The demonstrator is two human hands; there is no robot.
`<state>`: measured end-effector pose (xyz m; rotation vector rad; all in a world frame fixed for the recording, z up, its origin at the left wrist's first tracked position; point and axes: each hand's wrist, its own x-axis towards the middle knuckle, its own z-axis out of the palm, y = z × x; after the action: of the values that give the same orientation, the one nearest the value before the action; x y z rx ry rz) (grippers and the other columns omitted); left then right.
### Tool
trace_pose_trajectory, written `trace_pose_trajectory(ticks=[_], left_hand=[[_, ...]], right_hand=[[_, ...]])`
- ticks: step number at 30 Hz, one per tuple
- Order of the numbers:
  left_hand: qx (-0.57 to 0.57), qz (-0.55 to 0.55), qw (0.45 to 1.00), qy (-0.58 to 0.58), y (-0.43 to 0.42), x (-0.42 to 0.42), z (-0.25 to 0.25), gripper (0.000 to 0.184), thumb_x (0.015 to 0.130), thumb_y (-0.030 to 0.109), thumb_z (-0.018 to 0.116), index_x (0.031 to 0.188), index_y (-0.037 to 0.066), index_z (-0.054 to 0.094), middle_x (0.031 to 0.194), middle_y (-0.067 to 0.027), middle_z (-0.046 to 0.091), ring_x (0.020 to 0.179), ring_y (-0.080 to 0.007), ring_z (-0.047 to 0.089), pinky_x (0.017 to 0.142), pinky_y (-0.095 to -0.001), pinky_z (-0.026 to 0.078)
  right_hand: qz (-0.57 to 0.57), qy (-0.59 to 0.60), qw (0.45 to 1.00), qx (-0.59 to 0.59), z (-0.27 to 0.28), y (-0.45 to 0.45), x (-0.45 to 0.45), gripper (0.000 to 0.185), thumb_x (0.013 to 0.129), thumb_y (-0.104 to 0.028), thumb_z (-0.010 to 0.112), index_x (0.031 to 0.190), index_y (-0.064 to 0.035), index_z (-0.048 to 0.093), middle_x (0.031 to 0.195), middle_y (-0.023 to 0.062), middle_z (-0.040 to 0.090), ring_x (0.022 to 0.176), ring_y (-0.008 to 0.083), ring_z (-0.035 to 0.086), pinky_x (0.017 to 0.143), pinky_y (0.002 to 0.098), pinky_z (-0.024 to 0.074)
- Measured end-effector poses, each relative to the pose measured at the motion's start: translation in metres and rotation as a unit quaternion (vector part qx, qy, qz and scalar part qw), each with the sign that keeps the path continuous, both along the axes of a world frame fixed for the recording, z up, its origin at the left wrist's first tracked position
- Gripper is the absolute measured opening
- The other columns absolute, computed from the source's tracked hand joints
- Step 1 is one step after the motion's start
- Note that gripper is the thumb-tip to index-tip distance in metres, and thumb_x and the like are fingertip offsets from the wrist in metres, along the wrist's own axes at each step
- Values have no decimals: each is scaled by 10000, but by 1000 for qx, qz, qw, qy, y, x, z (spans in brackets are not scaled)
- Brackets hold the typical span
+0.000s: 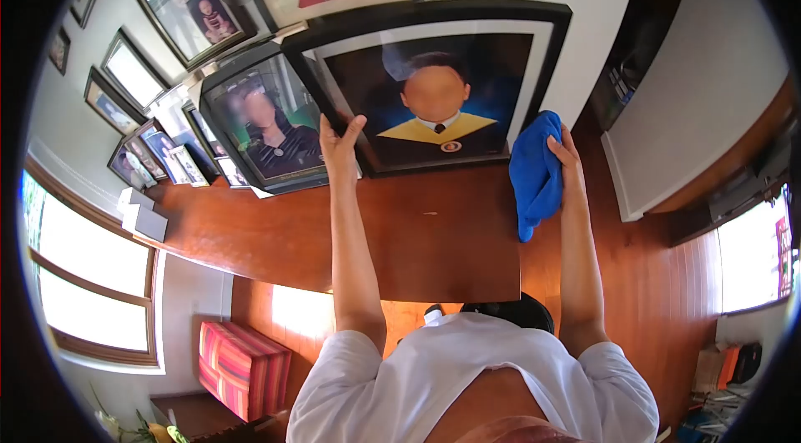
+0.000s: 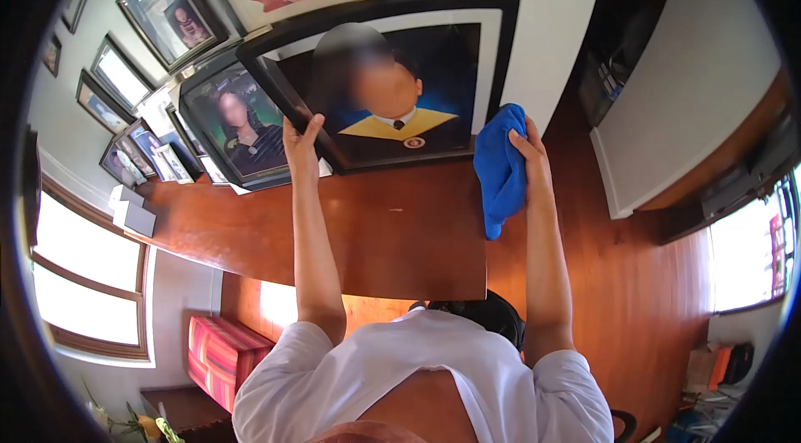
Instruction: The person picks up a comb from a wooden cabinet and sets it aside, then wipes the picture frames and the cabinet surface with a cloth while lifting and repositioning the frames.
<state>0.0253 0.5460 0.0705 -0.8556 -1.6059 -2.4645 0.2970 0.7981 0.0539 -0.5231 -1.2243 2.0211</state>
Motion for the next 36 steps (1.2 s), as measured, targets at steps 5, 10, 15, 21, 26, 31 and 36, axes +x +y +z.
trace_pose_trajectory(ticks=[5,10,15,21,26,31,36], left_hand=[[2,-6,1000,3,-6,-1,-11,301,824,42,756,1050,91,563,871,49,526,823,-66,505,779,-211,414],[14,3,1000,-20,-13,11,-5,298,813,39,763,1008,105,546,841,48,501,789,-58,481,735,-204,392],[6,26,999,-21,-39,18,-7,302,809,35,763,1000,108,541,844,49,485,782,-59,468,722,-199,381],[8,59,998,-22,-87,18,0,310,817,8,733,1030,91,523,883,46,459,811,-67,461,756,-213,385],[-5,69,998,-12,-131,10,-9,376,866,3,683,1209,55,537,1009,47,491,901,-70,497,851,-234,412],[-27,55,998,-27,-148,5,-12,277,856,48,719,1077,95,557,930,52,471,879,-77,457,841,-234,371],[-29,49,998,-17,-141,7,-5,263,876,50,700,1088,100,554,922,54,454,872,-77,447,836,-233,365]], right_hand=[[10,6,1000,17,-2,-1,-13,634,868,-215,649,1428,-45,406,1227,98,569,1090,203,576,932,312,472],[15,2,999,32,-1,-3,-16,623,878,-176,643,1437,-47,400,1228,95,574,1073,190,590,923,307,484],[20,6,999,32,2,-26,-13,588,884,-141,645,1422,-44,427,1216,89,588,1060,179,598,915,298,489],[86,-26,994,56,4,-51,-18,564,881,-138,653,1402,-43,460,1176,66,608,1046,153,591,905,273,475],[130,-73,979,142,17,-56,-23,567,860,-150,679,1383,-36,494,1186,71,618,1058,162,586,934,289,451],[54,18,989,138,91,-47,-35,569,890,-208,680,1385,-4,490,1202,91,624,1093,163,579,954,291,443],[31,150,970,190,141,-69,-66,564,940,-246,633,1406,16,454,1241,86,594,1109,139,546,972,259,412]])
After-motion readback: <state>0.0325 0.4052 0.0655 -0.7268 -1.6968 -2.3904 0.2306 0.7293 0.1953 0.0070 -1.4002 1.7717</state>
